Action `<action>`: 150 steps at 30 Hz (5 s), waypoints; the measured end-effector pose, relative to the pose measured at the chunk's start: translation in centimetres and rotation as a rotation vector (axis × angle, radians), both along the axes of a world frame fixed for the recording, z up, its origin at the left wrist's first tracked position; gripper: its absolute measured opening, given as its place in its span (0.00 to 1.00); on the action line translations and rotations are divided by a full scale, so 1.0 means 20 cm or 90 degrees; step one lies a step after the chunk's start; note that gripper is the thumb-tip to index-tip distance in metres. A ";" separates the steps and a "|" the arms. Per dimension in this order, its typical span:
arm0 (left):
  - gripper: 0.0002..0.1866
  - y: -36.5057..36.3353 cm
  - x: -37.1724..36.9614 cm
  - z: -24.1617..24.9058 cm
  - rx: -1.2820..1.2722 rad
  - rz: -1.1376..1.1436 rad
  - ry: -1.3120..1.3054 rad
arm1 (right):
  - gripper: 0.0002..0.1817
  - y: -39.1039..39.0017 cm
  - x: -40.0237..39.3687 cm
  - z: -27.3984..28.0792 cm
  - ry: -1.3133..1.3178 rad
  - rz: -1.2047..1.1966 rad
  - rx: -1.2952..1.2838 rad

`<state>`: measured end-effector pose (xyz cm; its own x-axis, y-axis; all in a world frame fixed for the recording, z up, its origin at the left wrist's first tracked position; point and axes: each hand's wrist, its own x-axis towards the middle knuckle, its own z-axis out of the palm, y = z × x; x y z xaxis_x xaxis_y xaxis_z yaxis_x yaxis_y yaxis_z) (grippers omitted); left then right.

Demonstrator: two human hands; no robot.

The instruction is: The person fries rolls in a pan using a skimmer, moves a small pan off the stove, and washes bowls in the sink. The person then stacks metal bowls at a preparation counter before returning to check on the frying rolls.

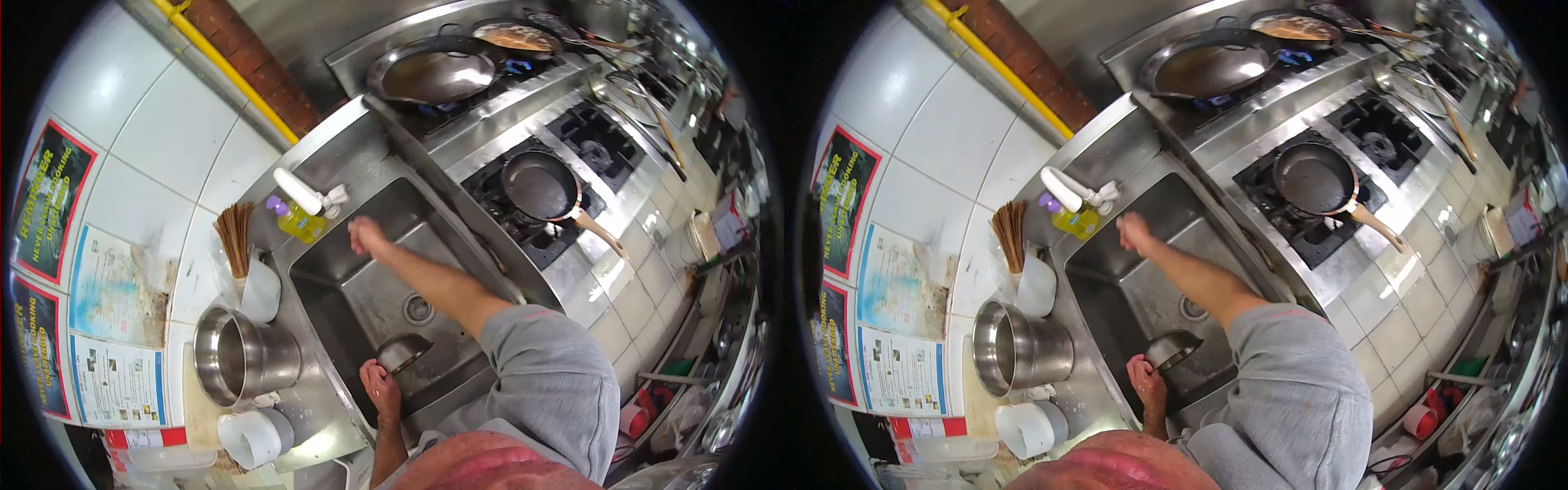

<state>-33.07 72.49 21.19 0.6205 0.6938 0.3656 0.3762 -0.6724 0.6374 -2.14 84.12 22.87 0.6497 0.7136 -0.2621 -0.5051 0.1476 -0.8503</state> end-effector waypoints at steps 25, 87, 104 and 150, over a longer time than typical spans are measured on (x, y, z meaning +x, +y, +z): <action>0.14 -0.44 0.15 0.66 -0.385 -0.107 -0.131 | 0.22 -2.60 -1.09 0.55 -0.513 -0.308 -0.182; 0.29 -5.20 0.57 0.37 -0.528 -1.388 0.648 | 0.16 -6.27 -2.07 0.53 0.040 -1.126 -1.060; 0.13 -5.50 0.63 0.57 -0.140 -1.400 0.116 | 0.13 -6.21 -2.29 0.70 -0.003 -1.502 -0.689; 0.11 -5.79 0.72 0.53 -0.289 -1.558 0.469 | 0.15 -6.07 -2.00 0.69 0.061 -1.667 -0.643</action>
<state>-18.72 -43.34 31.83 -0.0536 -0.9984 -0.0186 -0.2790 -0.0029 0.9603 -42.20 -37.23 36.77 -0.4237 -0.9010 0.0933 -0.1728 -0.0208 -0.9847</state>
